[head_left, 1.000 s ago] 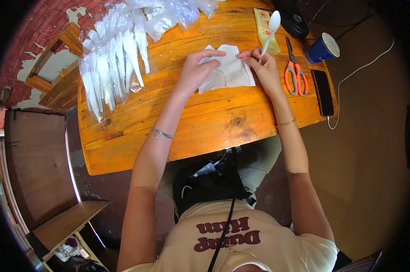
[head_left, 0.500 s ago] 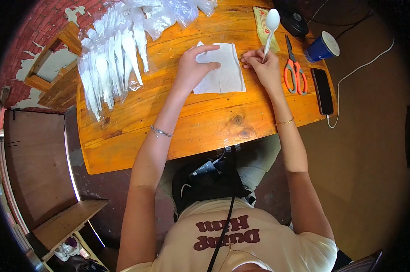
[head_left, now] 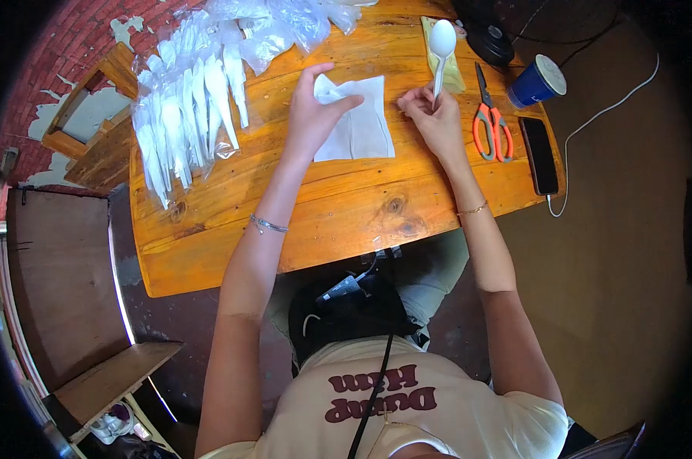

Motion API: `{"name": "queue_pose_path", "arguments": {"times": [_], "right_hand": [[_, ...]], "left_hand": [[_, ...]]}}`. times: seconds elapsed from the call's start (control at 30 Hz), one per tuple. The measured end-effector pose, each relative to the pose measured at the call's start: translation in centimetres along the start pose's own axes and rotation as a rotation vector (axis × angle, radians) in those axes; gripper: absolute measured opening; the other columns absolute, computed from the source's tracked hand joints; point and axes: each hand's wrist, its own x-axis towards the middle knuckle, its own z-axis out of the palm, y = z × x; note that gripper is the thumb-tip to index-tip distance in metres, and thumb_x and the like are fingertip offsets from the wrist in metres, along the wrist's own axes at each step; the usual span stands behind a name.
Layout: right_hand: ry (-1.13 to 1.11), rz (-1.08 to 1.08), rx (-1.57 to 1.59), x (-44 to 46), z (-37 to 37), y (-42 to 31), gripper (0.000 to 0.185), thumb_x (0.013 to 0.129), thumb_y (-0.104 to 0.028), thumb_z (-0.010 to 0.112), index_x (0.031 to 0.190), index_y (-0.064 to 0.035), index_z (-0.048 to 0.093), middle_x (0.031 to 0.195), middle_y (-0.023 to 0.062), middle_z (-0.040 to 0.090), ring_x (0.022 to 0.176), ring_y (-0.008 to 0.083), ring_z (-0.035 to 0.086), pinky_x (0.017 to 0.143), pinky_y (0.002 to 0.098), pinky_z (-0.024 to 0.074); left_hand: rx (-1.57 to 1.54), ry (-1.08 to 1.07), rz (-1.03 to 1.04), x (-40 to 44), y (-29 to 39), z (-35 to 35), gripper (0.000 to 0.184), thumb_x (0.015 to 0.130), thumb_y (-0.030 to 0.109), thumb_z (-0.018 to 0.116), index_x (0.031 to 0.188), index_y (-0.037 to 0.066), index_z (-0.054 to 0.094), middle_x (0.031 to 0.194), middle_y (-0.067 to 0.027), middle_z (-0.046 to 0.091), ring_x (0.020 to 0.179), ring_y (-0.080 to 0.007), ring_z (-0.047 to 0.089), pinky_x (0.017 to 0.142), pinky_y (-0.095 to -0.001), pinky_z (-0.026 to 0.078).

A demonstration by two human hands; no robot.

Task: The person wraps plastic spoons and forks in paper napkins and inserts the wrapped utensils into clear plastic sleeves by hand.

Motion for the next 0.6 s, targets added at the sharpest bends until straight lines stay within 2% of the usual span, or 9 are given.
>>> {"name": "queue_pose_path", "arguments": {"times": [0.07, 0.17, 0.23, 0.27, 0.37, 0.47, 0.57, 0.6], "right_hand": [[-0.061, 0.023, 0.011, -0.3, 0.3, -1.0, 0.026, 0.071, -0.006, 0.073, 0.073, -0.0008, 0.048, 0.069, 0.0048, 0.060, 0.061, 0.0076, 0.056, 0.057, 0.0214, 0.0475], [-0.137, 0.001, -0.034, -0.7, 0.9, -1.6, 0.028, 0.070, -0.009, 0.076, 0.077, 0.0005, 0.051, 0.069, 0.0025, 0.058, 0.060, 0.0044, 0.053, 0.056, 0.0192, 0.0459], [-0.159, -0.046, -0.018, -0.9, 1.1, -1.7, 0.027, 0.070, -0.008, 0.076, 0.079, 0.0011, 0.052, 0.070, 0.0023, 0.058, 0.060, 0.0037, 0.053, 0.055, 0.0188, 0.0455], [-0.160, -0.029, -0.042, -0.9, 1.0, -1.3, 0.027, 0.072, -0.005, 0.074, 0.076, -0.0019, 0.048, 0.072, 0.0033, 0.059, 0.061, 0.0045, 0.054, 0.056, 0.0191, 0.0462], [-0.178, 0.103, 0.300, -0.8, 1.1, -1.2, 0.031, 0.073, -0.001, 0.071, 0.072, -0.0072, 0.040, 0.074, 0.0043, 0.060, 0.066, 0.0066, 0.056, 0.062, 0.0205, 0.0472], [-0.220, 0.198, 0.330, -0.6, 0.5, -2.0, 0.038, 0.073, 0.002, 0.069, 0.071, -0.0112, 0.034, 0.077, 0.0058, 0.061, 0.074, 0.0089, 0.058, 0.070, 0.0224, 0.0474], [-0.229, 0.268, 0.482, -0.6, 0.5, -2.1, 0.037, 0.072, 0.002, 0.070, 0.072, -0.0117, 0.035, 0.078, 0.0066, 0.061, 0.078, 0.0094, 0.058, 0.074, 0.0235, 0.0467], [-0.236, 0.258, 0.462, -0.5, 0.5, -2.1, 0.037, 0.072, 0.002, 0.070, 0.071, -0.0115, 0.035, 0.078, 0.0070, 0.061, 0.078, 0.0097, 0.058, 0.073, 0.0237, 0.0471]], "left_hand": [[-0.038, -0.103, -0.126, 0.1, 0.0, -0.6, 0.044, 0.068, 0.014, 0.076, 0.106, 0.003, 0.057, 0.092, -0.0069, 0.060, 0.085, -0.0144, 0.059, 0.072, -0.0265, 0.047], [-0.417, -0.346, -0.389, 0.3, 0.1, -0.7, 0.040, 0.071, 0.010, 0.074, 0.106, 0.002, 0.056, 0.093, -0.0065, 0.061, 0.082, -0.0122, 0.059, 0.068, -0.0249, 0.048], [-0.441, -0.372, -0.414, 0.3, 0.3, -0.5, 0.039, 0.072, 0.009, 0.072, 0.106, 0.002, 0.056, 0.095, -0.0070, 0.061, 0.083, -0.0115, 0.060, 0.068, -0.0249, 0.049], [-0.453, -0.385, -0.427, 0.4, 0.4, -0.4, 0.038, 0.073, 0.008, 0.072, 0.107, 0.002, 0.055, 0.096, -0.0073, 0.061, 0.084, -0.0112, 0.060, 0.068, -0.0250, 0.049], [-0.483, -0.328, -0.292, -0.2, 1.0, -0.4, 0.037, 0.076, 0.010, 0.069, 0.109, 0.001, 0.054, 0.103, -0.0097, 0.061, 0.089, -0.0131, 0.060, 0.074, -0.0282, 0.049], [-0.767, -0.289, -0.543, -0.3, 1.8, -1.0, 0.039, 0.075, 0.010, 0.069, 0.109, -0.002, 0.054, 0.103, -0.0102, 0.060, 0.093, -0.0160, 0.059, 0.079, -0.0316, 0.048], [-0.964, -0.499, -0.656, -0.1, 1.3, -1.2, 0.040, 0.076, 0.011, 0.068, 0.110, -0.003, 0.053, 0.103, -0.0114, 0.060, 0.098, -0.0200, 0.058, 0.086, -0.0333, 0.045], [-0.956, -0.489, -0.666, -0.2, 1.5, -1.2, 0.039, 0.076, 0.011, 0.068, 0.110, -0.003, 0.053, 0.103, -0.0114, 0.060, 0.097, -0.0205, 0.058, 0.086, -0.0329, 0.045]]}}
